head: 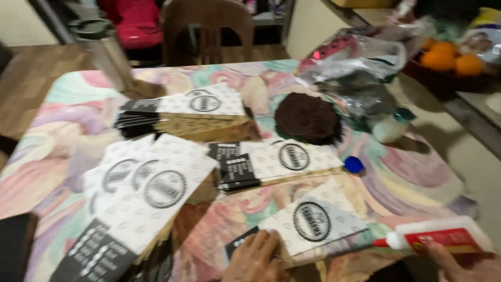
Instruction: Applying glue to the edges of paper bags and pressing them together to complete the assembly.
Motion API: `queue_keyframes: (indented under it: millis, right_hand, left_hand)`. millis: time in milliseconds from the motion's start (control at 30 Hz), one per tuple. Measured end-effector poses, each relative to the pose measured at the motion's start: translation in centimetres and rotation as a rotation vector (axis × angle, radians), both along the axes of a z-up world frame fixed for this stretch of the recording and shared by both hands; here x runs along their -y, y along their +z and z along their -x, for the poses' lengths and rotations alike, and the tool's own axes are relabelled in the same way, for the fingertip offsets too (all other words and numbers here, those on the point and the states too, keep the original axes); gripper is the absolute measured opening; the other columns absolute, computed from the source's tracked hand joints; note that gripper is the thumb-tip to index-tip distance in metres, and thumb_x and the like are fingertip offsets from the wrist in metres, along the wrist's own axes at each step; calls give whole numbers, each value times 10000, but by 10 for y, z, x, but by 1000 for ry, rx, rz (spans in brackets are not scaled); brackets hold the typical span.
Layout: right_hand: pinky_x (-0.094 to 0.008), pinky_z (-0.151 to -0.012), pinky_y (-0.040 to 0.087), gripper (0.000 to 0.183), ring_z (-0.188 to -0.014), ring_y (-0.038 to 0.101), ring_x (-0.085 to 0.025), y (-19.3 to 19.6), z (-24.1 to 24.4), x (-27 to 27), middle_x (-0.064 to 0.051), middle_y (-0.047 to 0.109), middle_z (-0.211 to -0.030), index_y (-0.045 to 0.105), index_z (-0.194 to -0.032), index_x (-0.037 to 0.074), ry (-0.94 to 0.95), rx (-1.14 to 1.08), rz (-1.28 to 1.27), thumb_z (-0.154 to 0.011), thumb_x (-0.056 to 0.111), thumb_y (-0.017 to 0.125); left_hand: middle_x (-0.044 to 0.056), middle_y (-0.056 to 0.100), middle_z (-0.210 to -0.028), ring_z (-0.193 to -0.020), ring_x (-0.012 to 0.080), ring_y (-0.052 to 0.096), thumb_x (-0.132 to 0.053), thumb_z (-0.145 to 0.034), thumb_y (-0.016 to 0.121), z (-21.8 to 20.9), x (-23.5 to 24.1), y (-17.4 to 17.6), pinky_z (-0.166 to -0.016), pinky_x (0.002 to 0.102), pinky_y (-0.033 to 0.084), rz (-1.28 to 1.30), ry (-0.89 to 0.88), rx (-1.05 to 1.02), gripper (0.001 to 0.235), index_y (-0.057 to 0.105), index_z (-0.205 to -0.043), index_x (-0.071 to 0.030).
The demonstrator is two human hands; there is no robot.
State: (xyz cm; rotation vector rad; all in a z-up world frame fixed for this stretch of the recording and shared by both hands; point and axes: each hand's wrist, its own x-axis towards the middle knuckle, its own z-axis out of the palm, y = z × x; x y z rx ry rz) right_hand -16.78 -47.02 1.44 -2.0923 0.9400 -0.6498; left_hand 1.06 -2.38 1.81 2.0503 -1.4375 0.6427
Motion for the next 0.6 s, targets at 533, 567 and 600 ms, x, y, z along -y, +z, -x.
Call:
queue_keyframes:
  millis: [533,567,600]
  right_hand:
    - [-523,-1006,653,551,-1064,680,-328,43,-13,-95,-252,670,-1137,597,-1223,-124,145,808,-138,-734,54,778]
    - [-521,-1034,654,547,-1121,687,-351,48,-13,-97,-261,673,-1157,596,-1232,-127,185,780,-115,-757,95,755]
    - [-521,-1034,654,547,-1121,687,-351,46,-12,-98,-261,673,-1157,596,-1232,-127,183,778,-115,-757,95,755]
  left_hand:
    - [95,732,-1134,-1064,315,632,-251,-835,825,-33,-25,27,-639,461,621,-171,67,-122,207,779,-875,-53]
    - [86,737,-1134,-1068,297,635,-258,-819,854,-34,-26,27,-623,441,638,-205,58,-149,229,779,-871,-48]
    - [86,737,-1134,-1068,297,635,-258,-819,854,-33,-26,34,-623,441,638,-206,57,-151,229,779,-871,-48]
